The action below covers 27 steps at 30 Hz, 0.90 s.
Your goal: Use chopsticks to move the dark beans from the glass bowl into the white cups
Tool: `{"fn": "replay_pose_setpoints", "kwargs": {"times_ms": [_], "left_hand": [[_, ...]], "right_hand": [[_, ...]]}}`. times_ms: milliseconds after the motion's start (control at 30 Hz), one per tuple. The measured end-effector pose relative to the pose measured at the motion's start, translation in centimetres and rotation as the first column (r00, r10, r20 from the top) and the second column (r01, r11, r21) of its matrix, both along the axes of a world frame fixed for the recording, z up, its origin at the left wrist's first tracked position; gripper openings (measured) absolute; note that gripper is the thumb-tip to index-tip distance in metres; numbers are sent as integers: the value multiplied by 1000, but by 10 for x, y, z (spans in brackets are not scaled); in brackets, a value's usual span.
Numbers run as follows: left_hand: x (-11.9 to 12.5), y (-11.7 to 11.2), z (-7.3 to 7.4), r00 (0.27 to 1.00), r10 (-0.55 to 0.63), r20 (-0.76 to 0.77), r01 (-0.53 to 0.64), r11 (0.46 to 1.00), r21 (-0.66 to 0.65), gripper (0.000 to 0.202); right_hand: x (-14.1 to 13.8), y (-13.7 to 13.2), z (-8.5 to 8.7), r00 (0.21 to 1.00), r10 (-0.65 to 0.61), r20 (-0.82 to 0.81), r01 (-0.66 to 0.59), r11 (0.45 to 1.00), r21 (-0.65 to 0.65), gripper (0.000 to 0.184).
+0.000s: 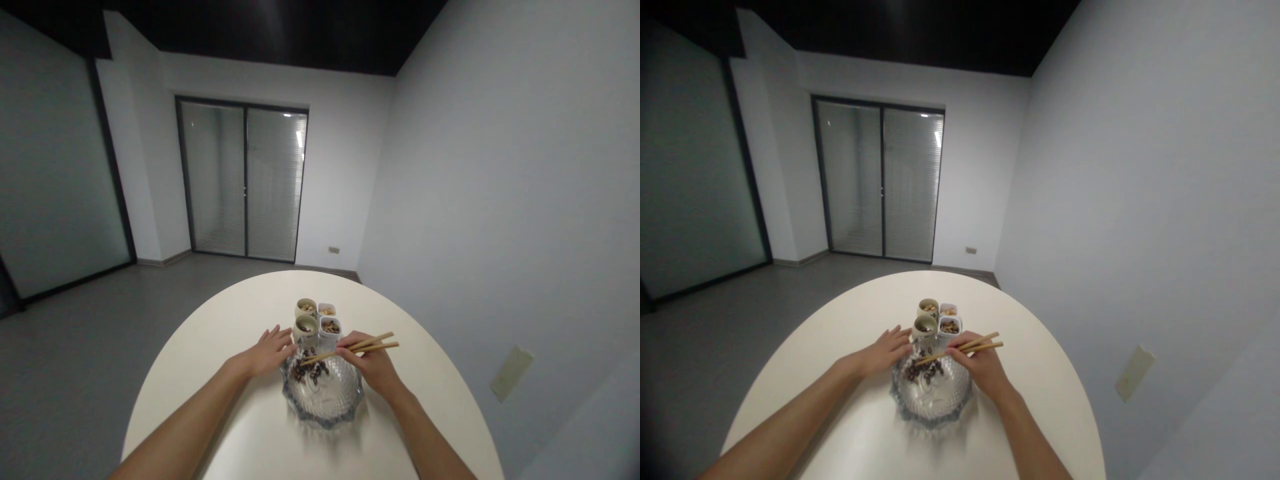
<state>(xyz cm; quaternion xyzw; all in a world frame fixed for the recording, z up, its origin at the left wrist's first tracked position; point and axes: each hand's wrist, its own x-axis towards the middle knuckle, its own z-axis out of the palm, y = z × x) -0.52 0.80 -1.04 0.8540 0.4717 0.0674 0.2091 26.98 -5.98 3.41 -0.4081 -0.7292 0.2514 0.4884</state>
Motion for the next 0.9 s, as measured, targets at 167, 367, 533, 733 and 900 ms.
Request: {"fn": "replay_pose_setpoints", "kwargs": {"times_ms": [167, 367, 533, 733, 900], "left_hand": [[0, 2, -2, 1000, -3, 12, 3, 1000, 0, 61], [0, 2, -3, 1000, -5, 30, 5, 1000, 10, 58], [1, 2, -2, 1000, -7, 10, 7, 1000, 16, 57], [0, 0, 0, 1000, 0, 4, 0, 1000, 1, 59], [-1, 0, 0, 1000, 1, -12, -1, 1000, 0, 60]], "right_hand": [[-2, -3, 4, 1000, 15, -3, -15, 1000, 10, 21], [-2, -1, 3, 998, 54, -22, -53, 998, 40, 17], [-1, -1, 2, 998, 55, -34, -53, 998, 46, 19], [1, -1, 3, 997, 50, -50, -47, 998, 51, 16], [4, 0, 5, 992, 2, -130, 20, 986, 164, 11]]}}
